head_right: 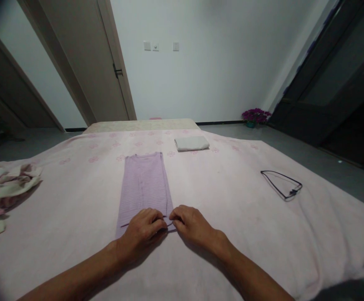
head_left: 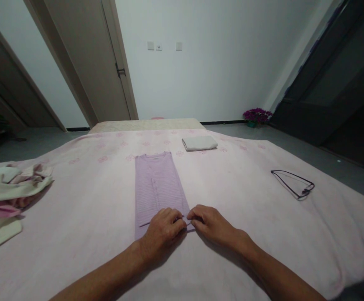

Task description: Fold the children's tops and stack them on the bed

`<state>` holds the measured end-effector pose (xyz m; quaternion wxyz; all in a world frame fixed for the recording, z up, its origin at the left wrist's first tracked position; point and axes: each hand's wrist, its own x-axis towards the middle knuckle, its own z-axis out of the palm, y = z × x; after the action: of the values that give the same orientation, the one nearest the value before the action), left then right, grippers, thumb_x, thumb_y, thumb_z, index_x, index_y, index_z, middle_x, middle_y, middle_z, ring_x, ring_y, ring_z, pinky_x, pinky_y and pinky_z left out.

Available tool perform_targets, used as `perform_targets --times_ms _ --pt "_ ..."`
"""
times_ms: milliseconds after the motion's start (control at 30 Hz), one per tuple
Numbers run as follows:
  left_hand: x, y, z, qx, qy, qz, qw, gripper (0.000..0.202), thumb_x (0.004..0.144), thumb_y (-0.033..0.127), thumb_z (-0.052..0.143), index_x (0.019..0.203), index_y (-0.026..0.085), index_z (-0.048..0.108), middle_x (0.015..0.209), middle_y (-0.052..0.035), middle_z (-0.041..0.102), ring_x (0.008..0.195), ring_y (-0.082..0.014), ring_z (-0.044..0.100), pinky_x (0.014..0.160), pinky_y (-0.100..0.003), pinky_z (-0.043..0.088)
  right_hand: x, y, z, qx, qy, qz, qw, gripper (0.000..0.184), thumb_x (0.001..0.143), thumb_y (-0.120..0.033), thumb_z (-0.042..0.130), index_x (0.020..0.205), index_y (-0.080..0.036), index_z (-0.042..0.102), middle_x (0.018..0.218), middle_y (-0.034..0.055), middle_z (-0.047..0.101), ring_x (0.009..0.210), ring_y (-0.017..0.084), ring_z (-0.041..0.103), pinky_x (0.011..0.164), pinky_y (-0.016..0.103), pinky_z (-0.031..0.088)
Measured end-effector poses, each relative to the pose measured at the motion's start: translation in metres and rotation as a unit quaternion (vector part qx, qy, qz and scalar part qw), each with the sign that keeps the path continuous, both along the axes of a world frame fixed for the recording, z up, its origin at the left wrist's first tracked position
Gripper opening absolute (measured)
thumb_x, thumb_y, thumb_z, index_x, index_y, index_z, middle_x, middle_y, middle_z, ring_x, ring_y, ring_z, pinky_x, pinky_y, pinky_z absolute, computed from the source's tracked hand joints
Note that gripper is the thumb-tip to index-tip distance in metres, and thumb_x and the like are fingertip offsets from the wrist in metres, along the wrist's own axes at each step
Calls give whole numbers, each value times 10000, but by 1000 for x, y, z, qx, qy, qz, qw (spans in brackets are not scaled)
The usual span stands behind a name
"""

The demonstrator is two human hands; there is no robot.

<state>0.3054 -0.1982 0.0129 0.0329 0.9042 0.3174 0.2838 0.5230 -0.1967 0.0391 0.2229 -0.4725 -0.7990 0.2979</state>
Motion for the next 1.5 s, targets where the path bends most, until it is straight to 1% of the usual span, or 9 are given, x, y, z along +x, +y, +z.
perform_targets --times_ms 233,400,600,733,900,1033,1267,1400,1500 --pt "1 0 -1 -50 28 16 998 78 855 181 635 917 205 593 894 -36 632 820 -199 574 728 -331 450 11 -2 -9 -83 49 5 995 289 744 -71 516 928 -175 713 760 -9 679 634 102 546 583 201 394" --pt "0 0 -1 -25 35 18 999 43 876 186 600 911 208 588 864 -32 629 783 -190 562 701 -320 422 11 -4 -6 -104 60 18 993 290 724 -67 515 912 -168 710 713 -20 660 592 89 511 545 189 368" --pt "-1 2 -7 23 52 13 998 117 911 144 534 813 201 556 753 -14 590 686 -168 515 634 -310 369 3 -8 -3 -32 17 20 999 279 735 -61 496 900 -183 684 766 -11 654 659 110 535 625 218 391" --pt "-2 0 -7 24 61 3 998 139 946 176 519 814 201 552 749 -14 585 690 -172 518 637 -317 372 -2 -14 -4 -17 -2 12 1000 201 727 -119 584 907 -197 629 775 -22 609 668 117 513 618 225 377" --pt "-7 -7 2 -3 84 -28 996 131 969 193 518 847 201 567 794 -17 595 732 -174 538 656 -314 393 -7 -19 -13 79 -43 40 995 203 743 -64 506 870 -200 589 814 1 592 720 137 510 683 259 381" --pt "-19 -7 11 -50 66 -49 995 131 959 247 567 836 208 587 805 -13 615 739 -162 557 662 -296 410 -7 -19 -17 121 -84 65 987 208 733 -46 485 842 -201 569 796 15 577 717 153 493 667 275 364" --pt "-55 19 21 -101 -40 4 994 104 957 207 544 952 202 648 875 -42 657 821 -166 593 746 -288 459 -13 -17 -6 182 -117 83 973 47 877 -177 551 885 -203 589 834 40 580 781 188 491 717 320 365" --pt "-62 26 19 -123 -5 28 992 165 858 231 659 1023 224 659 950 -43 652 867 -184 598 773 -300 481 -21 -16 -6 209 -137 98 963 63 917 -208 565 951 -206 619 886 56 604 815 200 501 748 339 371" --pt "-58 27 15 -112 28 31 993 140 866 188 619 993 223 665 939 -49 651 868 -188 600 771 -300 478 -27 -14 -11 218 -133 106 961 118 951 -173 518 900 -203 620 848 51 606 774 184 498 714 322 368"
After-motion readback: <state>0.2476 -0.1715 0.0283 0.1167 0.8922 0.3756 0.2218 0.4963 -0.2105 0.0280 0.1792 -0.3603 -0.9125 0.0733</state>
